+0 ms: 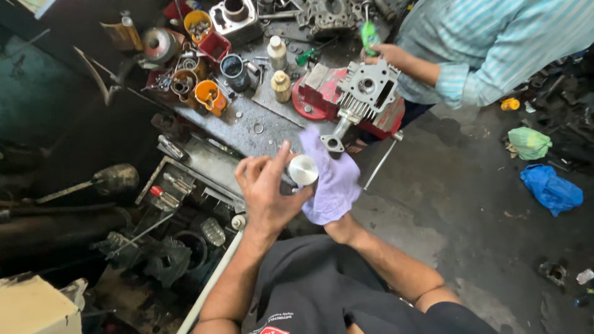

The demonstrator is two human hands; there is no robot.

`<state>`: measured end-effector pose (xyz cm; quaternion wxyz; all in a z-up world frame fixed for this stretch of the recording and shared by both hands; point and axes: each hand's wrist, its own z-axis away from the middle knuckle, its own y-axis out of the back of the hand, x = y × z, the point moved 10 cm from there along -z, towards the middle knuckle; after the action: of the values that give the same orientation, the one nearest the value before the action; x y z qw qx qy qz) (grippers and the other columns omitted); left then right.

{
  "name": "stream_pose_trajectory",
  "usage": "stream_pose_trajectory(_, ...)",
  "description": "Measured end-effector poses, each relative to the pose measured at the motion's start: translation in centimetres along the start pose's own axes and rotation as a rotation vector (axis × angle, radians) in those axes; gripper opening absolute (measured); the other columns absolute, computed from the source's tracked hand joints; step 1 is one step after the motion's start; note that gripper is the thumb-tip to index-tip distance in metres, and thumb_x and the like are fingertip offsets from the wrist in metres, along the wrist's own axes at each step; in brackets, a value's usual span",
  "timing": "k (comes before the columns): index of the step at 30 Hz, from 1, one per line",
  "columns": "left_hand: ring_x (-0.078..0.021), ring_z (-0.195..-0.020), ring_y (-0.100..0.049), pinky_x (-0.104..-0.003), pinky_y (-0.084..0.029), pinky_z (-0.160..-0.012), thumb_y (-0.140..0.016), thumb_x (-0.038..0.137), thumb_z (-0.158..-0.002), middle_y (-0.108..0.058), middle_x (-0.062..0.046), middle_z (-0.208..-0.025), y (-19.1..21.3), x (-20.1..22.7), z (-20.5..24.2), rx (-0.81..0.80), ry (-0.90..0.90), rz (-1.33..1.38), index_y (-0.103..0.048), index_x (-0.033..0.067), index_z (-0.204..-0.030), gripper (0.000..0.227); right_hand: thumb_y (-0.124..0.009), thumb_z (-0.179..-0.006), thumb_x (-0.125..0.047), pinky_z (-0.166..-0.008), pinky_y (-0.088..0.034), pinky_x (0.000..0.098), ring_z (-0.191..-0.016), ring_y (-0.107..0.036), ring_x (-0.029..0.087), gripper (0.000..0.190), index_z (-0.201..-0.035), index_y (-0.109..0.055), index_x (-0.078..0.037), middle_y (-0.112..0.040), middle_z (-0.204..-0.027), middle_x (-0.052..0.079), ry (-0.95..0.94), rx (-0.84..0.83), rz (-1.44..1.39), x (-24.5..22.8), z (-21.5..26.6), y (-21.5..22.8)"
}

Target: The person cleans a small metal engine component with a purple cloth, then applies liquid from a bottle to a cylinder head and wipes it. They also clean a cylindrical metal part and place it on a workbench.

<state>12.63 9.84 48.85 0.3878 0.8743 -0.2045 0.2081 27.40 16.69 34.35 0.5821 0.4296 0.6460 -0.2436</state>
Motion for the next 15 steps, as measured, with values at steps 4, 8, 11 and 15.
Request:
stream_pose_trajectory(4,-0.0237,-0.104,-0.059,-0.044,-0.035,-0.103,-0.093,0.022,-0.056,-0.067,-0.003,-0.101,-1.7,1.7,0.3,-0.099,-0.078,0.066,-0.068,0.0116,-0.131,0.08,-0.065,-0.099,-0.021,-0.096,-0.052,0.036,-0.11,-0.062,0.022,0.044,-0.137,-0.054,-0.001,-0.064,-0.125,0.008,-0.035,0.03,0.015,2.3,0.0,0.9)
stream_pose_trajectory(8,-0.027,-0.106,-0.056,-0.045,-0.037,-0.102,-0.092,0.017,-0.055,-0.07,-0.008,-0.108,-0.4,-1.5,-0.6,-0.001,0.049,0.081,-0.059,0.0043,-0.137,0.089,-0.063,-0.1,-0.023,-0.096,-0.051,0.0376,-0.111,-0.06,0.023,0.045,-0.137,-0.052,0.001,-0.062,-0.125,0.007,-0.04,0.017,-0.109,2.6,0.3,1.4)
stream_pose_trajectory(11,-0.0197,-0.111,-0.063,-0.041,-0.043,-0.108,-0.093,0.016,-0.07,-0.072,-0.002,-0.114,-0.8,-6.9,-0.1,0.057,0.375,0.398,-0.046,0.0078,-0.151,0.093,-0.059,-0.103,-0.028,-0.088,-0.055,0.0381,-0.102,-0.062,0.02,0.038,-0.132,-0.057,-0.003,-0.065,-0.116,0.005,-0.195,0.074,-0.121,3.0,1.4,1.1)
stream_pose_trajectory(15,-0.0247,-0.114,-0.06,-0.04,-0.048,-0.103,-0.089,0.011,-0.075,-0.061,-0.009,-0.12,-5.7,-8.0,1.8,0.006,0.59,1.121,-0.038,0.0092,-0.152,0.092,-0.045,-0.112,-0.042,-0.111,-0.048,0.0366,-0.118,-0.06,0.019,0.046,-0.138,-0.058,-0.007,-0.063,-0.125,0.005,-0.186,-0.087,-1.083,-0.2,0.5,-3.4)
